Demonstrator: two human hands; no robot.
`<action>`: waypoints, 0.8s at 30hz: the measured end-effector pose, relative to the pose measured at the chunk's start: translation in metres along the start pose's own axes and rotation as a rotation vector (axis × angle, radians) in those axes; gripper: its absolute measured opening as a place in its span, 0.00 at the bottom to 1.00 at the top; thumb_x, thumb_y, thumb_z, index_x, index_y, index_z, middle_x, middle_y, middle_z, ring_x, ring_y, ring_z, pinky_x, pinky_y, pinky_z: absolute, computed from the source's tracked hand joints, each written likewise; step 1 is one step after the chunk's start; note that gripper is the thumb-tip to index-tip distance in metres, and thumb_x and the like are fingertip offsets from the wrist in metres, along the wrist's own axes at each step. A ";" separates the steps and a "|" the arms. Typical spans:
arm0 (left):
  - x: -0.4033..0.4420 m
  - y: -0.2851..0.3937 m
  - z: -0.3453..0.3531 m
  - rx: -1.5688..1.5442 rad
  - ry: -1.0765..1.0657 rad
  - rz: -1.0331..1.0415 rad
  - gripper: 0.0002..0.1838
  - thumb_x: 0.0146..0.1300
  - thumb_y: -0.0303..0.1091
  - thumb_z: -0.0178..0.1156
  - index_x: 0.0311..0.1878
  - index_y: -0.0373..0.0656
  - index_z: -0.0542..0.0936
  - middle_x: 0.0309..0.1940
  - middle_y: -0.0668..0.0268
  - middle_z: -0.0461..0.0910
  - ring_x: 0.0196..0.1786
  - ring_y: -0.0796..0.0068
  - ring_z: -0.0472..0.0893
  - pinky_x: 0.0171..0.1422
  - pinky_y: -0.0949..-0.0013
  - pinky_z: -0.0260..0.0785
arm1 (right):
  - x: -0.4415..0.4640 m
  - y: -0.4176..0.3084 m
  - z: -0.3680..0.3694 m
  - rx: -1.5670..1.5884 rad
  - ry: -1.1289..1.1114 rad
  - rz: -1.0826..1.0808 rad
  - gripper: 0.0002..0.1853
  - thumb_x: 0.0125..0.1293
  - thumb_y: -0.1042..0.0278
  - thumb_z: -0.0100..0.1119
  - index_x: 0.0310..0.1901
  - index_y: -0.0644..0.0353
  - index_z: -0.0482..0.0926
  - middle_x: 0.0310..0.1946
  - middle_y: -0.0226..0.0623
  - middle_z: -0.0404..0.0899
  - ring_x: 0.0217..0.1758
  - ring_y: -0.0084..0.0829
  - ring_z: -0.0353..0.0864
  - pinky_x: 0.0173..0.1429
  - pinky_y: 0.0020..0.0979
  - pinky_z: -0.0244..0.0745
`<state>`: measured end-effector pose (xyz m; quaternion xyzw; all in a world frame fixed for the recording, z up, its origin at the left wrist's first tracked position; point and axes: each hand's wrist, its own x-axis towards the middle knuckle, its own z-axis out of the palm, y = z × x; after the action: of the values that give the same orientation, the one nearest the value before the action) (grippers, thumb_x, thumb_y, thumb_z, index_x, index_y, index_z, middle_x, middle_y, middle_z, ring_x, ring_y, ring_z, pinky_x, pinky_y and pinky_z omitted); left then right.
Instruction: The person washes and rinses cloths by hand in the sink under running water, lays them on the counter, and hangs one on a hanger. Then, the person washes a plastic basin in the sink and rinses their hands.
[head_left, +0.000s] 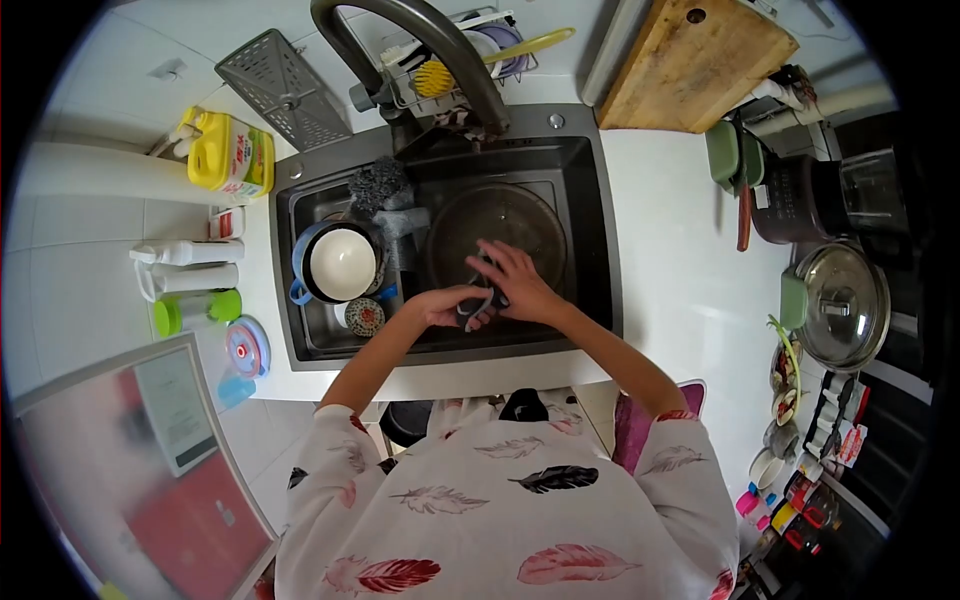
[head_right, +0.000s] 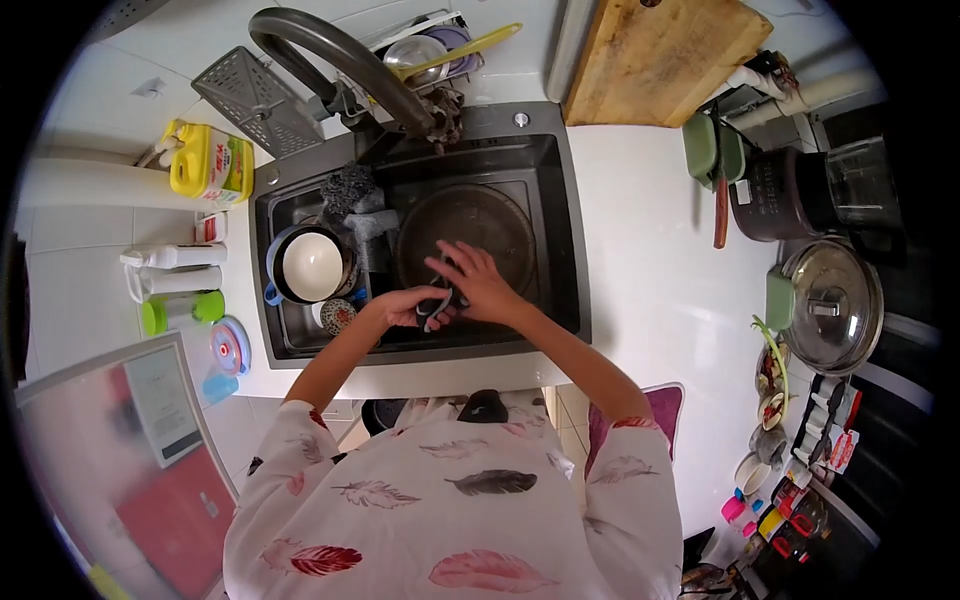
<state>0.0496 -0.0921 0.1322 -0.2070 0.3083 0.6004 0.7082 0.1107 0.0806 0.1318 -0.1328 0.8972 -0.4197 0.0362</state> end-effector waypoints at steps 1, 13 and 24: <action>-0.002 -0.003 0.006 0.173 -0.017 -0.010 0.13 0.53 0.33 0.55 0.39 0.36 0.67 0.27 0.61 0.70 0.26 0.75 0.70 0.21 0.80 0.61 | 0.001 -0.001 0.000 -0.184 -0.080 -0.172 0.38 0.39 0.72 0.61 0.57 0.53 0.59 0.60 0.45 0.51 0.62 0.40 0.55 0.58 0.42 0.54; 0.041 -0.014 -0.008 1.973 0.754 0.364 0.21 0.41 0.36 0.61 0.39 0.38 0.68 0.25 0.52 0.76 0.32 0.60 0.78 0.31 0.62 0.69 | 0.000 0.021 0.053 -0.239 -0.155 0.075 0.09 0.42 0.70 0.56 0.27 0.63 0.73 0.24 0.44 0.75 0.29 0.42 0.76 0.32 0.37 0.71; 0.039 -0.015 -0.028 2.117 0.598 0.909 0.10 0.45 0.29 0.54 0.34 0.42 0.69 0.22 0.58 0.74 0.25 0.62 0.76 0.23 0.65 0.67 | -0.002 0.012 0.046 0.454 -0.191 0.421 0.26 0.42 0.75 0.57 0.48 0.59 0.68 0.41 0.48 0.71 0.46 0.42 0.70 0.49 0.36 0.65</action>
<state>0.0628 -0.0851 0.0843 0.4771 0.8490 0.1713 0.1493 0.1183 0.0545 0.0926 0.0283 0.7810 -0.5779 0.2350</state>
